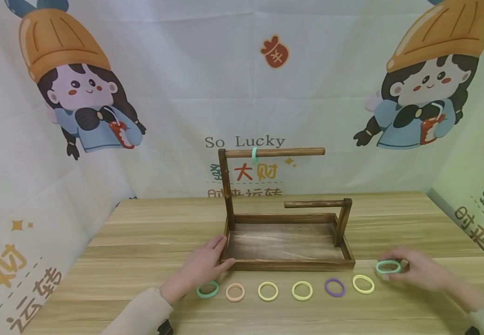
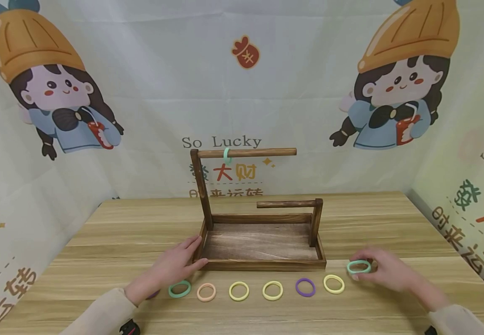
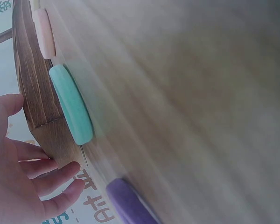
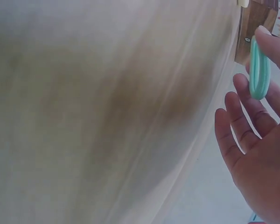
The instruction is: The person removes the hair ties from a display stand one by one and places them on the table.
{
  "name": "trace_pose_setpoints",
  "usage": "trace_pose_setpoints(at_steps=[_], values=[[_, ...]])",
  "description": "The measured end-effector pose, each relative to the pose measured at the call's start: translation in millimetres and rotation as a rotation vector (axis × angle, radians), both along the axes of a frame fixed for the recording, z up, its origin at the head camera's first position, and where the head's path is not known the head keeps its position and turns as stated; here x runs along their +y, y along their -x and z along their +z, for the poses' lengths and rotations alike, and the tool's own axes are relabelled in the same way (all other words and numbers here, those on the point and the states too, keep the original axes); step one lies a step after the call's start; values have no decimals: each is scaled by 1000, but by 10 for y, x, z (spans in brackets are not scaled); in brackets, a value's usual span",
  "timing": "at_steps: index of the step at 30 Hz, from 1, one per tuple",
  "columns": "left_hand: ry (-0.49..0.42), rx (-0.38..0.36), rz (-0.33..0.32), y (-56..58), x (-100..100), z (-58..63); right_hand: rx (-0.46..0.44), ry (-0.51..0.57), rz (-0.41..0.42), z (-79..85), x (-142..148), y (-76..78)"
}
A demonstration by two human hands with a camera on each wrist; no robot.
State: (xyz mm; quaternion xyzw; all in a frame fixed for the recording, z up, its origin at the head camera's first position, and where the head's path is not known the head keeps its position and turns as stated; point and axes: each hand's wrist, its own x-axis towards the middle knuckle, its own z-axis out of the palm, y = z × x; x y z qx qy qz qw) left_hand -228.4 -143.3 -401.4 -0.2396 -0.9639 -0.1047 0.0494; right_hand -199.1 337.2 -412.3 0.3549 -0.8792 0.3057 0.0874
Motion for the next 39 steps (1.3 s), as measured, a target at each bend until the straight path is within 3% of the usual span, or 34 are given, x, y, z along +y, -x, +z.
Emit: trace_pose_setpoints(at_steps=[6, 12, 19, 21, 25, 39], values=[[5, -10, 5, -2, 3, 9, 26, -88, -52, -41, 42, -32], [-3, -7, 1, -5, 1, 19, -13, -89, -27, -64, 60, -30], [0, -9, 0, -15, 3, 24, -14, -127, -61, -52, 42, -43], [-4, -6, -4, -16, 2, 25, -56, -119, -67, -32, 24, -43], [-8, 2, -7, -14, 0, 21, -100, -95, -119, 50, -32, -16], [-5, -12, 0, -11, 7, 25, 43, 51, -223, 565, -251, 295]])
